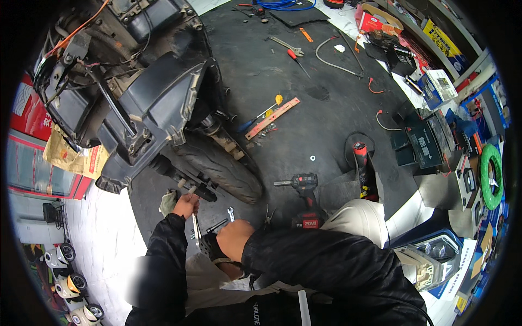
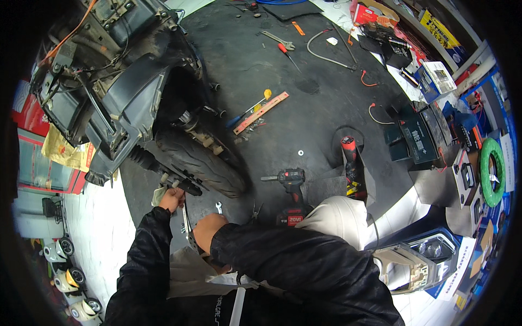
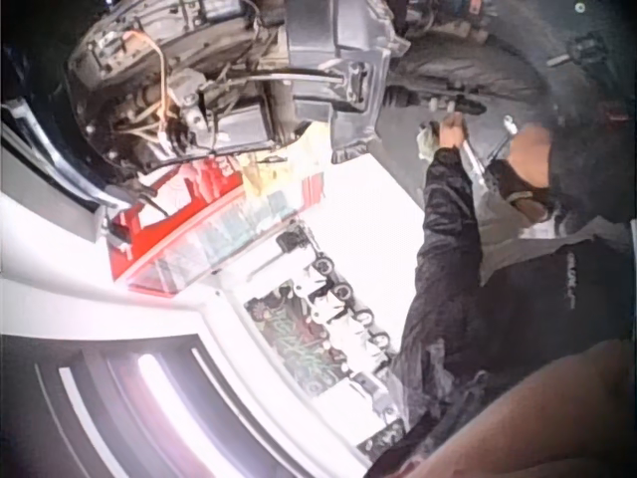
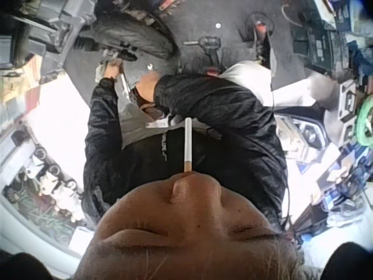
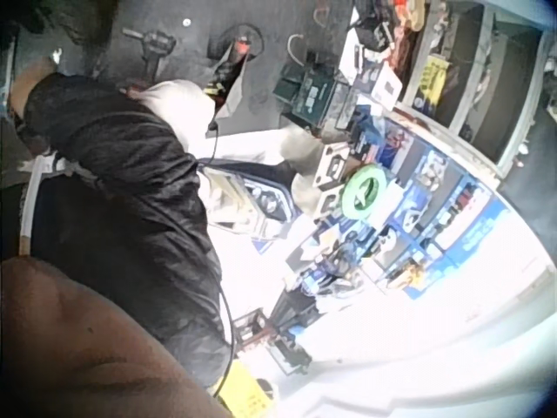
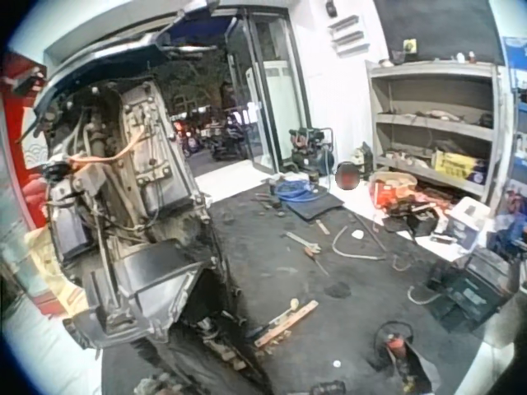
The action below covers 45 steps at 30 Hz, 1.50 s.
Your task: The person removes the front wheel of a scooter using a power drill and wrench, cleans a small metal part with a cloth, and then reassembles the wheel onto the scooter.
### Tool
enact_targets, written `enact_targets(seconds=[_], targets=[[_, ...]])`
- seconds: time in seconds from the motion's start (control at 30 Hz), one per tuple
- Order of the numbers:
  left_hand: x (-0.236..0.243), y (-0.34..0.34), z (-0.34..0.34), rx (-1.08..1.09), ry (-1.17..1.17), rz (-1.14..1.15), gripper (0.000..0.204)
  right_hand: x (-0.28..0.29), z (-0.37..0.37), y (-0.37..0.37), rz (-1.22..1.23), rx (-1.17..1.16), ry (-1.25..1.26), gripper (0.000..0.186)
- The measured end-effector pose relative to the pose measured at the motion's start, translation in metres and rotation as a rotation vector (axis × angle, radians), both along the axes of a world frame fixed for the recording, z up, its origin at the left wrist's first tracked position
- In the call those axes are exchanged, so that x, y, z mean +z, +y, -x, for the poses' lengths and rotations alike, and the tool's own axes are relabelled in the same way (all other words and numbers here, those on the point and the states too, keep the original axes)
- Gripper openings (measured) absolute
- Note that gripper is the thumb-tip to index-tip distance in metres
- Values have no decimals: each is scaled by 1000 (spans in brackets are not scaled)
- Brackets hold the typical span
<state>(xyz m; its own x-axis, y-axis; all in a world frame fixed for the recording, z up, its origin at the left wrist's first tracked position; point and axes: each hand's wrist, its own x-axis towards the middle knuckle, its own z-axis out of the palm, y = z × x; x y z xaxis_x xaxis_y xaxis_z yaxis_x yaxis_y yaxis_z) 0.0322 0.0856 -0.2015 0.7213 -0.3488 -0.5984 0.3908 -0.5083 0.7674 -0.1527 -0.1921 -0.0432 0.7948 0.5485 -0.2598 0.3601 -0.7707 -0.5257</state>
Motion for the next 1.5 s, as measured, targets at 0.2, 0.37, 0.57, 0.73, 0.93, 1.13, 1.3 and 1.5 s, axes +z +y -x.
enact_targets(seconds=[0.2, 0.37, 0.57, 0.73, 0.93, 1.13, 1.3, 1.5], targets=[[4, 0, 0, -227, -149, -212, 31, -3, 4, -12, -121, -81, 0, 26], [9, -16, 13, -7, -21, -184, 46, 4, -1, -28, -12, -25, 17, 39], [31, -27, 23, 105, 49, -244, 56, 10, -5, -36, 62, -50, 39, 33], [36, -24, 29, 156, 161, -244, 69, 20, -12, -45, 96, -83, 122, 46], [19, -21, 26, -173, -251, -556, 68, 23, -14, -53, 111, -97, 133, 50], [24, -20, 3, 23, 84, -89, 38, 10, 1, -38, 35, -43, 25, 39], [37, -16, -5, -16, 180, -128, 31, 4, 20, -23, -40, 70, 60, 29], [40, -19, 5, -47, 51, -242, 25, 9, 21, -33, -58, -49, 23, 21]])
